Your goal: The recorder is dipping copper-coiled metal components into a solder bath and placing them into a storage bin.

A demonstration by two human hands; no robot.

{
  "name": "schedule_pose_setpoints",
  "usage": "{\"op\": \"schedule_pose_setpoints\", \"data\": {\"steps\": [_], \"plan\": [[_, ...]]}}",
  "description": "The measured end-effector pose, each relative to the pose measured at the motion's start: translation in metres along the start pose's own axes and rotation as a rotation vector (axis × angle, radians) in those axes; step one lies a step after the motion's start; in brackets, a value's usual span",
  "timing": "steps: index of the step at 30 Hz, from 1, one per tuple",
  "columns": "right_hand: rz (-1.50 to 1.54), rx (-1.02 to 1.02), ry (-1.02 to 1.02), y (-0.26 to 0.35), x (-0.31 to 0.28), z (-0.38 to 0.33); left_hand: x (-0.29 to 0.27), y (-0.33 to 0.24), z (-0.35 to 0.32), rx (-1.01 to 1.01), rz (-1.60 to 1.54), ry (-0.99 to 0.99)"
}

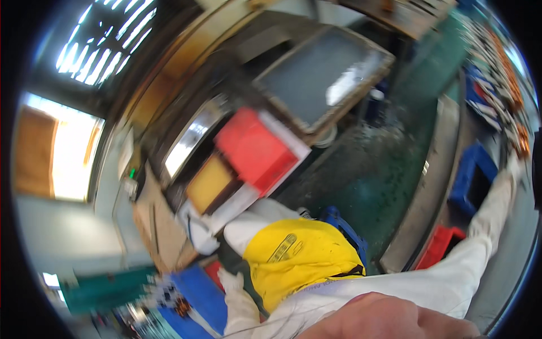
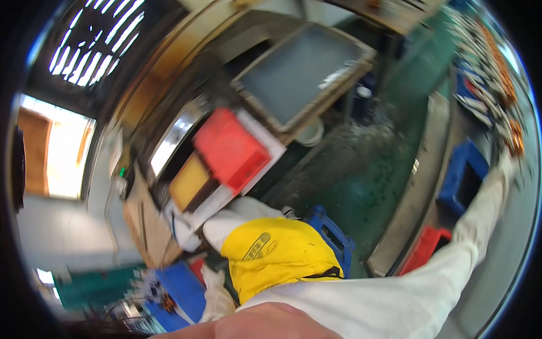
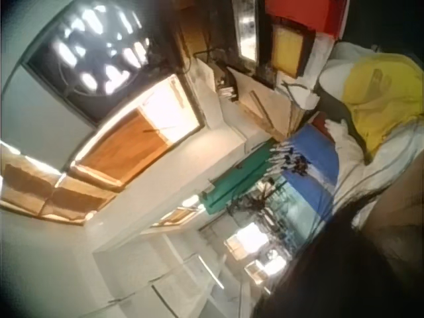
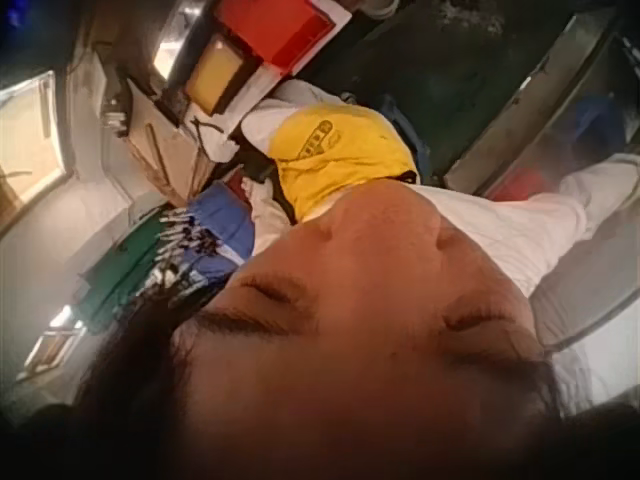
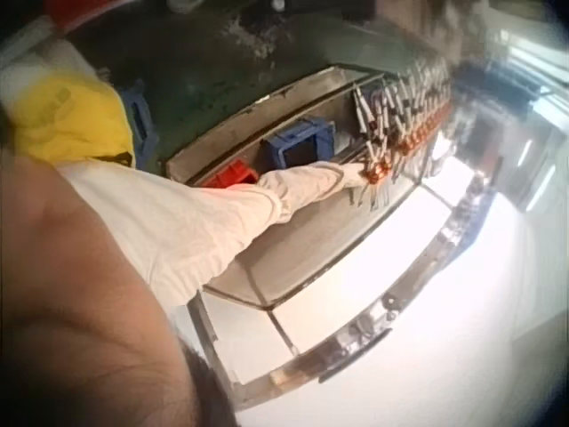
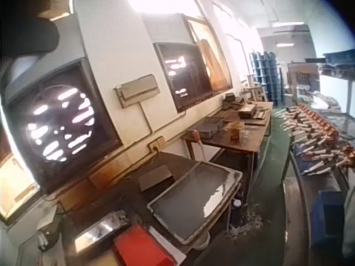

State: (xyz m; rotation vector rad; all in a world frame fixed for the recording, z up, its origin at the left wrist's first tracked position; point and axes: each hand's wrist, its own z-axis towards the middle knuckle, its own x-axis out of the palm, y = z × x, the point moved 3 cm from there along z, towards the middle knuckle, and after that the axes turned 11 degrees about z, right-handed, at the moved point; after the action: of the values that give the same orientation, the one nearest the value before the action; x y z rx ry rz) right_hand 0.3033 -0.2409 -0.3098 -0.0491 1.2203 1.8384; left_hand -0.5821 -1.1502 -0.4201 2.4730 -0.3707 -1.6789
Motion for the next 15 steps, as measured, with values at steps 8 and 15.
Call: {"op": "schedule_pose_setpoints", "data": {"steps": [8, 15], "plan": [[-0.508, -0.078, -0.21, 0.015, -0.018, -0.026, 0.002, -0.015, -0.023, -0.232, -0.085, -0.127], [-0.348, -0.216, -0.075, 0.121, 0.019, -0.156, 0.005, -0.012, -0.032, -0.118, 0.009, -0.264]]}}
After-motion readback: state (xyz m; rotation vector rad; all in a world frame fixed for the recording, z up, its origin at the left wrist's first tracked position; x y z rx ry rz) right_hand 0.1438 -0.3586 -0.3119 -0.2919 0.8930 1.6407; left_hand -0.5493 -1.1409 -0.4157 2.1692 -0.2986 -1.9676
